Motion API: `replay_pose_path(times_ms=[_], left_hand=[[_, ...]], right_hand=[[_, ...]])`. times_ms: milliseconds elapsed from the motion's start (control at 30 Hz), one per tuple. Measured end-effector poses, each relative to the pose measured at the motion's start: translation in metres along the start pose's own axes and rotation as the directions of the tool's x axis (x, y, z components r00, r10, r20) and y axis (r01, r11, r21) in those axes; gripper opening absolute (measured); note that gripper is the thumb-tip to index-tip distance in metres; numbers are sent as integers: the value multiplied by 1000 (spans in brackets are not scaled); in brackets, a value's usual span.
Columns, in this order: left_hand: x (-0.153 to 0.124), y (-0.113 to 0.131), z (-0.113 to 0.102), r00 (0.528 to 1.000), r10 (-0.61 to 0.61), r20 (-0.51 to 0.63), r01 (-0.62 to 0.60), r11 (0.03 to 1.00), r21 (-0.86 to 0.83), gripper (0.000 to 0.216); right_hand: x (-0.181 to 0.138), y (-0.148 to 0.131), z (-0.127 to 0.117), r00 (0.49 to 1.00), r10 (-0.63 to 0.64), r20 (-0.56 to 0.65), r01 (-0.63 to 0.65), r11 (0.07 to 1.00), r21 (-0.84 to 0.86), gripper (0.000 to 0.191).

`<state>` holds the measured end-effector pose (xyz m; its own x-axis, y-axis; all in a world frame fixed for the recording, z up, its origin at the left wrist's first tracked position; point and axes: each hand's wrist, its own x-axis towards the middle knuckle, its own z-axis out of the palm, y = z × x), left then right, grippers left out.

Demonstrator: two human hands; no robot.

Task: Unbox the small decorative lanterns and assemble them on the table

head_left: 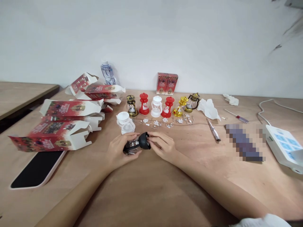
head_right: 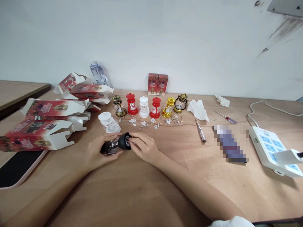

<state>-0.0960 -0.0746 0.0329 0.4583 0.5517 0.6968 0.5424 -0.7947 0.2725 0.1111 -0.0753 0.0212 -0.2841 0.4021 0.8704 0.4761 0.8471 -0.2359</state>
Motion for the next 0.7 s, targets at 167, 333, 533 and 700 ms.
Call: replay_pose_path(times_ms=[167, 333, 533, 700], left_hand=[[-2, 1, 2, 994, -103, 25, 105, 991, -83, 39], [-4, -1, 2, 995, -92, 49, 96, 992, -79, 41], [-4, -3, 2, 999, -33, 36, 35, 998, -51, 42], [-4, -3, 2, 999, -20, 25, 22, 999, -46, 42]], right_hand=[[-2, 2, 1, 1000, 23, 17, -24, 999, 28, 11], [-5, 4, 2, 1000, 7, 18, -8, 999, 37, 10], [-4, 3, 2, 1000, -22, 15, 22, 1000, 16, 8], [-4, 2, 1, 999, -30, 30, 31, 999, -25, 10]])
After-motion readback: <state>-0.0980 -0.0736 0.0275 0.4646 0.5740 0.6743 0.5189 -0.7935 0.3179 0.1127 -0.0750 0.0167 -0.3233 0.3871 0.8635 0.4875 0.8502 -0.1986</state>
